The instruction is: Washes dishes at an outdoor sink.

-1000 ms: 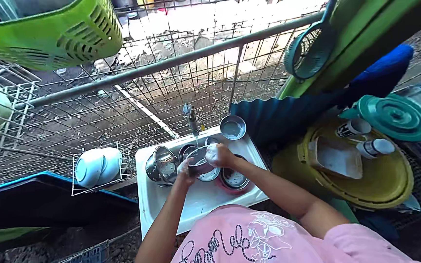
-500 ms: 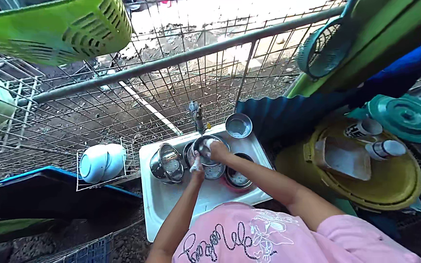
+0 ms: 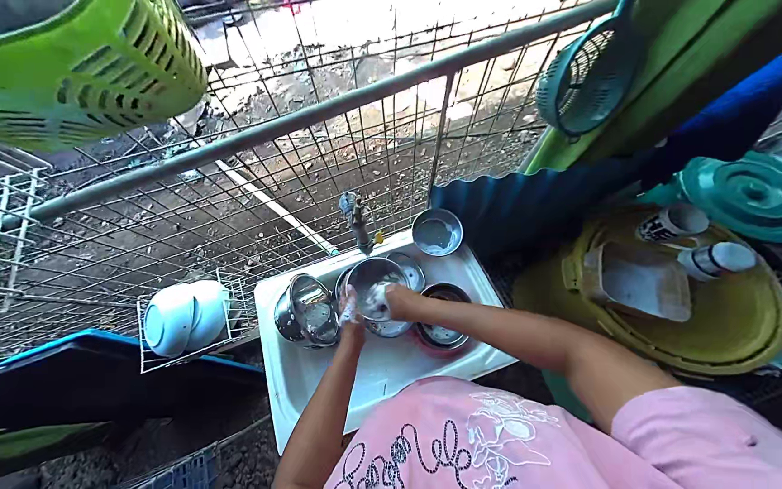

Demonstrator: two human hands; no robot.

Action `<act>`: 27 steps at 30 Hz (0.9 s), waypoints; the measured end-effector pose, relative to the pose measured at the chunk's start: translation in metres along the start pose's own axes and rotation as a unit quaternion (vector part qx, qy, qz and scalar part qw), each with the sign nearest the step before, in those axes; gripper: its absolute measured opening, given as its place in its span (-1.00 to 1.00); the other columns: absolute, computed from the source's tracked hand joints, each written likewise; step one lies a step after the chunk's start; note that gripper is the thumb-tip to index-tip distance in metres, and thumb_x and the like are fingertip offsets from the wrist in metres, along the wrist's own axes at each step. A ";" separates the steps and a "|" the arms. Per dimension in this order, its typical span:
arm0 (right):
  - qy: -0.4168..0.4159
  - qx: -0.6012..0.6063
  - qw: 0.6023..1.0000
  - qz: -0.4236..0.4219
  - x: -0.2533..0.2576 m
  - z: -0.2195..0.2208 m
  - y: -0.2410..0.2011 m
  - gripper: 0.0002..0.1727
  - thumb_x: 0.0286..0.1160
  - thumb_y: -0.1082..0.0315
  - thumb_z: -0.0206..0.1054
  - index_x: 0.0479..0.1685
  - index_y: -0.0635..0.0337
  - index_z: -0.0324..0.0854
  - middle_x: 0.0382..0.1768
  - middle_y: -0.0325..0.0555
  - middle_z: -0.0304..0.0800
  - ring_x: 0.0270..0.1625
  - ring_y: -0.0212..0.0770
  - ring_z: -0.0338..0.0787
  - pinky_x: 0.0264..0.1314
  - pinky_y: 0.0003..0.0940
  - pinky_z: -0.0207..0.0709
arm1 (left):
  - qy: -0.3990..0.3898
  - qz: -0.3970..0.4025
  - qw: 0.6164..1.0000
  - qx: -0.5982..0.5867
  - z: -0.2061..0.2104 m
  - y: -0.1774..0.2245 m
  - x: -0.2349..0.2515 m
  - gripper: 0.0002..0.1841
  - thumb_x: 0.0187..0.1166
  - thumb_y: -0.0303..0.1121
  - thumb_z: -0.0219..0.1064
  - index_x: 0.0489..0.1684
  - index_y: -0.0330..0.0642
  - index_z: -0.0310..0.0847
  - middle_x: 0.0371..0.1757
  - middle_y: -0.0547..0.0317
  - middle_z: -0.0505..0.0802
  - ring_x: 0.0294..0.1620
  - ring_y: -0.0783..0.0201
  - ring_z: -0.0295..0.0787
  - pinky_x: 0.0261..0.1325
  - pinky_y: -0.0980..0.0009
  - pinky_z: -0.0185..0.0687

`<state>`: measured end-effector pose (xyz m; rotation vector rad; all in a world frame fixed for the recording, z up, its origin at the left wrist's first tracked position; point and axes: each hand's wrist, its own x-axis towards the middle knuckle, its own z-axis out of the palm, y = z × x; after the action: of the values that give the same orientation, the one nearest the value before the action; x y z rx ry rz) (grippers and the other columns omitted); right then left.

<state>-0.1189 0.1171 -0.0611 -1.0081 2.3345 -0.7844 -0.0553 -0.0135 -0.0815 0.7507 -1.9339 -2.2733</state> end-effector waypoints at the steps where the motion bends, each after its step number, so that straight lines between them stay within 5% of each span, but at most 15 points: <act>1: -0.040 -0.060 0.997 0.014 -0.004 -0.008 0.003 -0.76 0.50 0.52 0.34 0.02 0.51 0.76 0.23 0.42 0.75 0.43 0.37 0.65 0.58 0.28 0.38 | 0.006 -0.011 1.000 0.007 -0.003 0.000 -0.003 -0.45 0.89 -0.36 -0.19 0.82 -0.43 -0.04 0.85 -0.28 0.13 0.86 0.06 0.06 0.83 0.22 -0.02; 4: 0.008 -0.107 0.993 0.053 0.011 -0.008 0.014 -0.66 0.64 0.51 0.16 0.24 0.56 0.63 0.35 0.46 0.65 0.54 0.38 0.57 0.62 0.24 0.38 | 0.009 -0.063 0.998 -0.001 0.013 -0.001 -0.011 -0.42 0.92 -0.26 -0.16 0.90 -0.18 -0.10 0.86 -0.17 0.17 0.78 0.01 0.23 0.68 0.01 0.30; 6: 0.063 0.007 0.996 0.054 0.017 0.011 0.006 -0.69 0.54 0.45 0.29 0.14 0.49 0.72 0.31 0.41 0.70 0.50 0.32 0.60 0.64 0.18 0.37 | 0.006 -0.058 0.998 -0.014 0.020 -0.006 -0.014 -0.43 0.93 -0.25 -0.21 0.89 -0.20 -0.10 0.80 -0.22 0.28 0.69 0.01 0.35 0.61 0.06 0.39; 8: 0.052 0.060 0.997 -0.001 0.010 0.014 0.002 -0.78 0.38 0.54 0.38 -0.08 0.52 0.79 0.15 0.43 0.77 0.36 0.34 0.69 0.57 0.19 0.42 | 0.008 0.012 1.000 -0.005 0.013 -0.009 -0.006 -0.45 0.90 -0.34 -0.26 0.83 -0.42 -0.07 0.73 -0.35 0.33 0.65 0.08 0.36 0.66 0.24 0.29; 9: 0.017 0.039 0.999 -0.022 0.003 0.010 0.005 -0.81 0.39 0.54 0.40 -0.11 0.50 0.80 0.12 0.41 0.79 0.34 0.34 0.71 0.55 0.23 0.42 | 0.010 0.032 0.999 0.005 0.004 -0.008 -0.005 -0.44 0.88 -0.36 -0.25 0.82 -0.46 -0.09 0.80 -0.34 0.21 0.78 0.09 0.20 0.78 0.27 0.09; 11: -0.032 -0.052 0.998 -0.033 0.000 -0.002 0.016 -0.77 0.50 0.50 0.35 0.01 0.46 0.77 0.21 0.38 0.76 0.41 0.37 0.66 0.53 0.30 0.41 | 0.028 0.020 0.999 0.024 -0.004 -0.010 -0.009 -0.43 0.88 -0.34 -0.19 0.84 -0.39 -0.07 0.86 -0.25 0.13 0.85 0.09 0.07 0.84 0.23 -0.01; 14: 0.056 -0.069 0.996 -0.030 0.015 0.011 0.024 -0.71 0.55 0.35 0.34 0.11 0.33 0.77 0.25 0.26 0.77 0.45 0.27 0.66 0.56 0.23 0.45 | 0.036 -0.041 0.998 0.044 0.013 -0.016 -0.016 -0.42 0.92 -0.20 -0.14 0.87 -0.22 -0.03 0.78 -0.22 0.33 0.69 0.00 0.37 0.62 0.01 0.40; 17: 0.069 0.042 0.996 -0.040 0.006 0.019 0.000 -0.84 0.34 0.52 0.48 -0.16 0.43 0.81 0.05 0.32 0.82 0.25 0.27 0.75 0.43 0.24 0.51 | 0.033 0.004 0.995 0.095 0.005 -0.021 -0.010 -0.47 0.91 -0.16 -0.22 0.64 -0.40 0.21 0.41 -0.22 0.60 0.34 0.12 0.59 0.33 0.16 0.59; 19: -0.017 -0.012 0.999 -0.029 -0.008 -0.004 0.000 -0.80 0.42 0.52 0.47 -0.02 0.41 0.80 0.08 0.29 0.81 0.27 0.25 0.75 0.39 0.25 0.53 | 0.032 0.001 0.995 0.092 -0.012 -0.016 -0.008 -0.39 0.92 -0.14 -0.22 0.85 -0.32 -0.06 0.76 -0.26 0.31 0.71 0.02 0.31 0.69 0.03 0.27; 21: -0.021 -0.073 0.997 -0.019 -0.011 -0.024 0.007 -0.74 0.59 0.46 0.34 0.13 0.45 0.72 0.20 0.31 0.76 0.37 0.27 0.70 0.42 0.23 0.50 | 0.050 -0.027 0.995 0.079 0.001 -0.006 -0.016 -0.37 0.91 -0.12 -0.22 0.92 -0.12 -0.21 0.86 -0.16 0.16 0.79 0.00 0.19 0.71 -0.02 0.22; 25: 0.046 0.004 0.999 -0.009 -0.002 -0.012 -0.007 -0.73 0.49 0.46 0.42 0.08 0.43 0.77 0.25 0.30 0.74 0.38 0.25 0.69 0.47 0.18 0.48 | 0.065 -0.029 0.995 0.067 0.028 -0.002 -0.021 -0.40 0.92 -0.10 -0.25 0.87 -0.19 -0.09 0.69 -0.24 0.38 0.52 0.05 0.49 0.47 0.04 0.49; 27: 0.017 0.097 0.995 -0.007 -0.010 -0.008 -0.019 -0.72 0.46 0.52 0.43 0.10 0.49 0.74 0.19 0.36 0.76 0.33 0.26 0.71 0.44 0.21 0.46 | 0.058 0.008 0.994 0.094 0.022 0.001 -0.020 -0.41 0.92 -0.14 -0.32 0.82 -0.31 -0.13 0.56 -0.19 0.43 0.36 0.25 0.51 0.39 0.27 0.49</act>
<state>-0.1087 0.1163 -0.0407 -0.9353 2.2292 -1.0188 -0.0470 0.0134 -0.0724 0.8607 -2.1107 -2.0090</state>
